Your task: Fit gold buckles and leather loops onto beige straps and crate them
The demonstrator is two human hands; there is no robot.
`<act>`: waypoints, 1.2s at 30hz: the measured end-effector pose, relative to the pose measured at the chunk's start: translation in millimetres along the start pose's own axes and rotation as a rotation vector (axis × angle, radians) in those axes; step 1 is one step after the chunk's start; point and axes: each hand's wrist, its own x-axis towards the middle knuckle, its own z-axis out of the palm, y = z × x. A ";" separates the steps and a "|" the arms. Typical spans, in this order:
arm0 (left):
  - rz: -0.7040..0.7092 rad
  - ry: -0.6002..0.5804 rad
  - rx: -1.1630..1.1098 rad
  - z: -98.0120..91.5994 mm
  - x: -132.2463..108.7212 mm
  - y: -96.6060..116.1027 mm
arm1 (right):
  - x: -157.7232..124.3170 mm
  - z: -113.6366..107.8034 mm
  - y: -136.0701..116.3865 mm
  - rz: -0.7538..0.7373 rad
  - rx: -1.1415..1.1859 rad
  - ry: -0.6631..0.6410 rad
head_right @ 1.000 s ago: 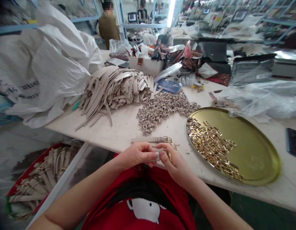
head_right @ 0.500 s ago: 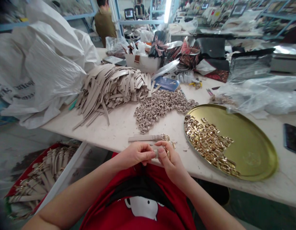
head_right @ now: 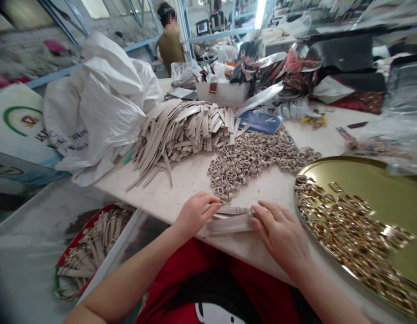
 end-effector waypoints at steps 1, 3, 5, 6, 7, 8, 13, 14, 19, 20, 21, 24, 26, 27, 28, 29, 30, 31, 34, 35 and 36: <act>-0.070 0.073 0.055 -9.9 3.3 -15.4 | -1.0 4.9 0.8 -0.065 -0.037 -0.012; -0.300 0.266 0.152 -32.7 12.1 -48.2 | -3.4 14.8 1.5 -0.160 -0.092 -0.023; -0.540 0.426 0.119 -54.4 21.8 -77.4 | -5.1 23.0 2.5 -0.200 -0.127 -0.012; -0.595 0.453 0.095 -62.8 25.6 -88.3 | -5.5 25.7 3.2 -0.210 -0.136 -0.003; -0.630 0.461 0.057 -68.6 28.0 -95.7 | -5.7 27.3 3.9 -0.217 -0.140 0.006; -0.645 0.451 0.015 -71.4 28.4 -99.3 | -5.8 27.5 4.2 -0.220 -0.140 0.019; -0.620 0.315 -0.313 -48.2 -5.6 -59.5 | -5.6 8.0 -9.6 -0.161 -0.068 0.137; -0.595 0.282 -0.393 -40.1 -18.0 -43.3 | -5.3 0.8 -16.3 -0.125 -0.018 0.156; -0.495 -0.134 -1.157 -12.3 -80.6 32.9 | 0.1 -34.5 -51.4 0.305 0.633 -0.070; -0.499 -0.278 -1.216 -9.7 -89.9 42.5 | 1.1 -38.9 -54.9 0.410 0.826 -0.112; -0.505 -0.411 -1.242 -7.4 -97.1 50.0 | 1.4 -42.1 -56.9 0.510 0.987 -0.116; -0.522 -0.617 -1.261 -1.1 -106.3 64.0 | -3.8 -45.1 -58.9 0.686 1.287 -0.075; -0.534 -0.606 -1.293 3.7 -103.4 70.3 | -10.5 -44.1 -62.7 0.724 1.365 -0.127; -0.541 -0.586 -1.319 6.1 -100.2 73.0 | -13.4 -43.6 -65.5 0.728 1.375 -0.171; -0.550 -0.572 -1.344 8.4 -96.3 75.4 | -15.6 -43.4 -68.1 0.721 1.357 -0.210; -0.565 -0.562 -1.364 10.6 -92.1 77.4 | -16.5 -43.6 -69.5 0.700 1.290 -0.239; -0.589 -0.554 -1.378 12.4 -88.0 79.1 | -16.0 -44.3 -68.8 0.670 1.189 -0.253; -0.615 -0.544 -1.385 13.8 -84.1 80.3 | -14.1 -45.4 -64.9 0.640 1.071 -0.251; -0.671 -0.492 -1.391 15.5 -74.8 81.1 | -2.2 -49.4 -30.7 0.616 0.770 -0.174; -0.684 -0.477 -1.392 15.4 -72.2 80.3 | 2.7 -50.3 -12.6 0.628 0.693 -0.141; -0.696 -0.467 -1.392 15.1 -69.8 79.1 | 7.6 -50.7 7.2 0.643 0.608 -0.101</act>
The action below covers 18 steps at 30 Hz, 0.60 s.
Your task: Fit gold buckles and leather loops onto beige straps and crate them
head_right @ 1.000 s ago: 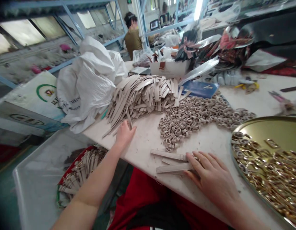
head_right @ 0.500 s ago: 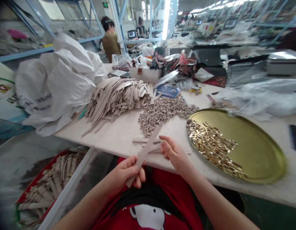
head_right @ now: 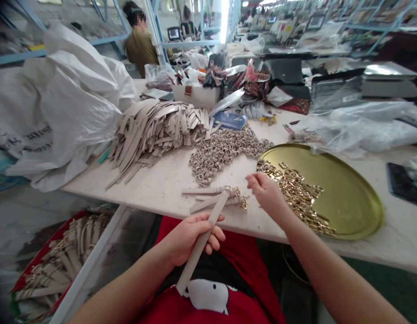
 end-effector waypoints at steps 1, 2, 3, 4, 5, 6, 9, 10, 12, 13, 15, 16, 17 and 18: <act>-0.007 0.012 -0.003 -1.4 1.8 1.9 | 14.5 -10.6 10.3 -0.007 -0.119 0.064; -0.016 0.025 -0.008 -3.1 3.8 3.7 | 28.4 -20.0 20.7 -0.067 -0.453 0.113; -0.025 0.036 -0.015 -5.0 6.0 5.4 | 40.9 -27.6 30.4 -0.066 -0.542 0.105; -0.032 0.046 -0.024 -6.8 8.5 7.1 | 51.5 -32.9 39.0 -0.066 -0.605 0.086; -0.038 0.052 -0.037 -8.7 11.2 8.6 | 59.9 -36.0 46.1 -0.068 -0.658 0.059; -0.044 0.057 -0.052 -10.4 14.1 9.9 | 66.0 -37.2 51.7 -0.063 -0.672 0.022; -0.074 0.073 -0.085 -14.7 23.0 12.9 | 72.0 -35.1 61.1 -0.104 -0.844 -0.066; -0.083 0.074 -0.090 -16.0 25.7 13.4 | 70.9 -34.5 63.0 -0.124 -0.910 -0.087; -0.089 0.070 -0.095 -18.5 30.2 13.8 | 65.7 -35.7 66.6 -0.152 -1.010 -0.112; -0.089 0.064 -0.097 -19.8 32.0 13.8 | 62.3 -37.4 68.5 -0.153 -1.031 -0.119; -0.087 0.057 -0.100 -22.1 34.5 13.5 | 55.6 -42.4 72.2 -0.135 -1.057 -0.148; -0.089 0.056 -0.098 -22.9 35.3 13.3 | 52.9 -45.1 73.8 -0.116 -1.063 -0.168; -0.093 0.057 -0.095 -23.3 35.8 13.1 | 51.0 -47.4 75.1 -0.091 -1.061 -0.176; -0.098 0.055 -0.090 -23.4 36.1 13.0 | 50.2 -49.2 75.8 -0.065 -1.055 -0.164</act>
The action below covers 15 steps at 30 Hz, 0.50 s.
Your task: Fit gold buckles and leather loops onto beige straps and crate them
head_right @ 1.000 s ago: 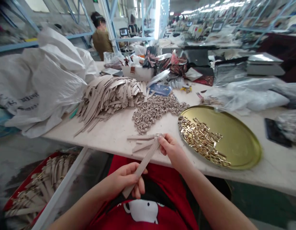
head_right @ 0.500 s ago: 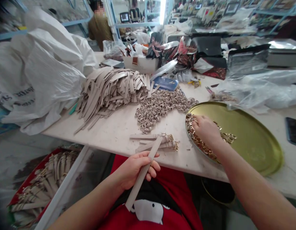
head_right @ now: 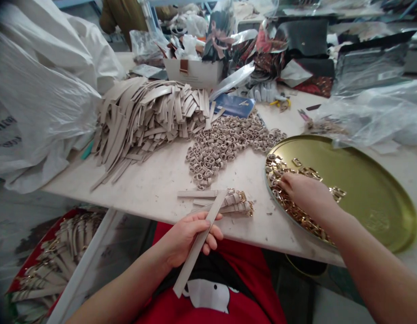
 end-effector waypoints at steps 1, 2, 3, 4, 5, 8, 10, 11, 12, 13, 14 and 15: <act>-0.004 0.000 0.006 0.3 0.0 -0.1 | 0.2 -0.4 1.2 0.027 0.010 0.022; -0.008 0.001 0.012 0.9 -0.2 -0.2 | 1.7 -0.9 1.7 0.045 0.020 0.065; -0.010 0.002 0.017 1.7 -0.6 -0.4 | 4.2 -1.6 1.6 0.048 0.027 0.114; -0.010 0.004 0.021 2.6 -1.2 -0.6 | 7.6 -2.4 1.0 0.031 0.031 0.152; -0.006 0.006 0.022 3.5 -2.0 -0.9 | 11.3 -3.0 0.1 0.003 0.031 0.169; 0.007 0.003 0.020 5.4 -4.9 -2.1 | 20.7 -3.8 -2.4 -0.061 0.011 0.111; 0.010 0.000 0.018 5.7 -6.7 -3.3 | 22.7 -3.1 -2.2 -0.060 -0.001 0.075; 0.010 -0.001 0.017 5.7 -7.4 -4.1 | 22.3 -2.6 -1.3 -0.061 -0.007 0.065; 0.010 -0.002 0.019 5.4 -7.8 -5.0 | 21.1 -2.0 0.2 -0.071 -0.013 0.058; 0.013 -0.002 0.023 5.0 -8.0 -6.1 | 19.2 -1.6 2.1 -0.086 -0.023 0.055; 0.016 -0.001 0.031 4.3 -8.1 -7.2 | 17.0 -1.3 4.1 -0.105 -0.027 0.057; 0.019 0.000 0.043 3.5 -8.1 -8.4 | 14.5 -1.3 6.1 -0.104 -0.011 0.081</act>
